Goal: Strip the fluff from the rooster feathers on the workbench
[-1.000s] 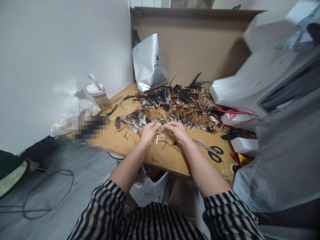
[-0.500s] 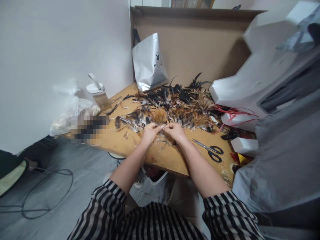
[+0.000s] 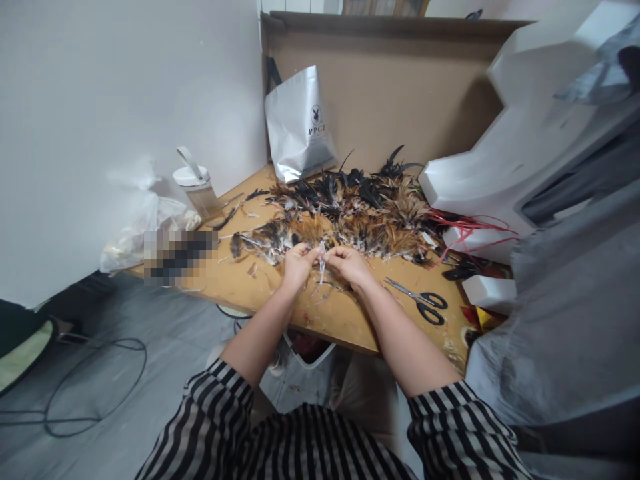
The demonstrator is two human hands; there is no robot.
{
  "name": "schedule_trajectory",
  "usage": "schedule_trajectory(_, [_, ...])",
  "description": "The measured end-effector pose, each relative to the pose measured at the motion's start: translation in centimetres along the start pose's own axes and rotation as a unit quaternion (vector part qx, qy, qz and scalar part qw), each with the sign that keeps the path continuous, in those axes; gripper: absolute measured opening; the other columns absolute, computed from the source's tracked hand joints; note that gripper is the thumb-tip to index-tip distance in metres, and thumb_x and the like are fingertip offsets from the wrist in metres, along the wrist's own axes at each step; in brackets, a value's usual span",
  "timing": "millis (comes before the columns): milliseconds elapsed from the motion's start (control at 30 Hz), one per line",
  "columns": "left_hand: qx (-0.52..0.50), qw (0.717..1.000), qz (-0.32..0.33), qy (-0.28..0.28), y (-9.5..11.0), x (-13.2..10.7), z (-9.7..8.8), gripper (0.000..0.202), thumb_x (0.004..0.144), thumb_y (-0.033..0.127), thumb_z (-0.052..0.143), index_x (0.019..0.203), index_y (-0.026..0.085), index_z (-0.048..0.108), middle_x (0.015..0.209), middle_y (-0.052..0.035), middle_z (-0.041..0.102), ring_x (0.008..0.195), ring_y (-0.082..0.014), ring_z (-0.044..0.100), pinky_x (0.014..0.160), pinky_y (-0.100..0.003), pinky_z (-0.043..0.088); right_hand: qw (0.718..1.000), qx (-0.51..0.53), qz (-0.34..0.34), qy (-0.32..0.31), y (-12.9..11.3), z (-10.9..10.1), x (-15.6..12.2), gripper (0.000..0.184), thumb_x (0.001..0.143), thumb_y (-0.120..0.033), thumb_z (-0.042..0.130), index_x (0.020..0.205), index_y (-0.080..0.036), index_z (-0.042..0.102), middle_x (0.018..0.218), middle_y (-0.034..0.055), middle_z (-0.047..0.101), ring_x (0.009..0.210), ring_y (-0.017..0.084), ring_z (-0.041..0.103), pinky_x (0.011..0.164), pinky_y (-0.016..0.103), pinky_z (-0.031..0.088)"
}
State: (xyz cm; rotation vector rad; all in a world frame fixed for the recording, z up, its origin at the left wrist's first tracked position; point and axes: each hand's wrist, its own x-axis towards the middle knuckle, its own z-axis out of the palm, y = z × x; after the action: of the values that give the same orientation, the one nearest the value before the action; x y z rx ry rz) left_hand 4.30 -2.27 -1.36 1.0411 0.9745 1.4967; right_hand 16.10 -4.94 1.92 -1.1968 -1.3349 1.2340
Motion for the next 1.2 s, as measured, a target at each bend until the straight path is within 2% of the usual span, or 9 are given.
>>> schedule_trajectory(200, [-0.033, 0.999, -0.010, 0.012, 0.6, 0.0, -0.1, 0.021, 0.057, 0.028, 0.068, 0.062, 0.012, 0.057, 0.055, -0.0003, 0.059, 0.048, -0.0073, 0.051, 0.048, -0.018, 0.039, 0.999, 0.046, 0.025, 0.002, 0.0, 0.1, -0.1, 0.026, 0.056, -0.038, 0.064, 0.060, -0.016, 0.052, 0.039, -0.0070, 0.039, 0.036, 0.004, 0.026, 0.038, 0.019, 0.017])
schedule_trajectory(333, [-0.065, 0.997, -0.044, 0.020, 0.8, 0.1, -0.3, 0.020, 0.058, 0.028, 0.068, 0.065, 0.011, 0.059, 0.063, -0.0032, 0.062, 0.054, -0.0072, 0.054, 0.050, -0.016, 0.039, 0.998, 0.050, 0.028, 0.027, 0.7, -0.2, 0.4, 0.024, 0.057, -0.037, 0.063, 0.060, -0.016, 0.052, 0.038, -0.0070, 0.038, 0.035, 0.004, 0.027, 0.037, 0.020, 0.017])
schedule_trajectory(467, [-0.090, 0.992, -0.084, -0.012, 1.1, -0.1, -0.1, 0.024, 0.054, 0.027, 0.071, 0.069, 0.011, 0.061, 0.073, -0.0061, 0.064, 0.062, -0.0097, 0.058, 0.055, -0.018, 0.042, 0.998, 0.021, 0.015, 0.058, 1.1, -0.4, 0.8, 0.025, 0.057, -0.039, 0.063, 0.061, -0.016, 0.053, 0.039, -0.0071, 0.039, 0.036, 0.005, 0.028, 0.039, 0.020, 0.019])
schedule_trajectory(633, [-0.079, 0.992, -0.087, -0.045, 0.6, -0.3, 0.1, 0.025, 0.051, 0.027, 0.074, 0.062, 0.011, 0.058, 0.062, -0.0021, 0.062, 0.052, -0.0072, 0.054, 0.056, -0.020, 0.043, 0.998, 0.004, 0.002, 0.057, 0.8, -0.1, 0.6, 0.032, 0.054, -0.045, 0.063, 0.061, -0.015, 0.055, 0.040, -0.0064, 0.041, 0.038, 0.005, 0.031, 0.041, 0.020, 0.023])
schedule_trajectory(800, [-0.084, 0.992, -0.087, -0.020, 0.7, -0.2, -0.1, 0.025, 0.051, 0.026, 0.073, 0.062, 0.011, 0.057, 0.060, -0.0022, 0.061, 0.050, -0.0066, 0.053, 0.053, -0.019, 0.042, 0.999, 0.035, 0.003, 0.037, 0.5, 0.0, 0.2, 0.031, 0.055, -0.044, 0.064, 0.061, -0.016, 0.053, 0.039, -0.0073, 0.039, 0.037, 0.004, 0.029, 0.041, 0.020, 0.022])
schedule_trajectory(933, [-0.126, 0.988, -0.094, 0.007, 1.2, -0.1, -0.3, 0.024, 0.056, 0.026, 0.071, 0.069, 0.011, 0.058, 0.071, -0.0049, 0.064, 0.061, -0.0086, 0.058, 0.054, -0.018, 0.041, 0.999, 0.036, -0.007, 0.040, 0.7, -0.2, 0.2, 0.031, 0.055, -0.044, 0.064, 0.063, -0.016, 0.054, 0.041, -0.0072, 0.040, 0.037, 0.005, 0.029, 0.040, 0.020, 0.021])
schedule_trajectory(1067, [-0.150, 0.983, -0.104, -0.036, 1.5, -0.3, -0.4, 0.024, 0.057, 0.025, 0.070, 0.074, 0.012, 0.060, 0.086, -0.0074, 0.065, 0.068, -0.0093, 0.059, 0.059, -0.019, 0.044, 0.999, 0.022, -0.009, 0.035, 0.8, -0.3, 0.1, 0.031, 0.057, -0.044, 0.063, 0.065, -0.016, 0.055, 0.041, -0.0071, 0.040, 0.037, 0.005, 0.029, 0.040, 0.020, 0.021])
schedule_trajectory(1200, [-0.136, 0.982, -0.113, -0.067, 1.6, -0.6, -0.2, 0.025, 0.054, 0.024, 0.072, 0.070, 0.010, 0.059, 0.078, -0.0075, 0.065, 0.064, -0.0101, 0.059, 0.062, -0.022, 0.045, 1.000, 0.011, -0.004, 0.020, 0.8, -0.2, 0.0, 0.029, 0.057, -0.043, 0.063, 0.064, -0.016, 0.055, 0.041, -0.0071, 0.040, 0.037, 0.004, 0.029, 0.041, 0.020, 0.022])
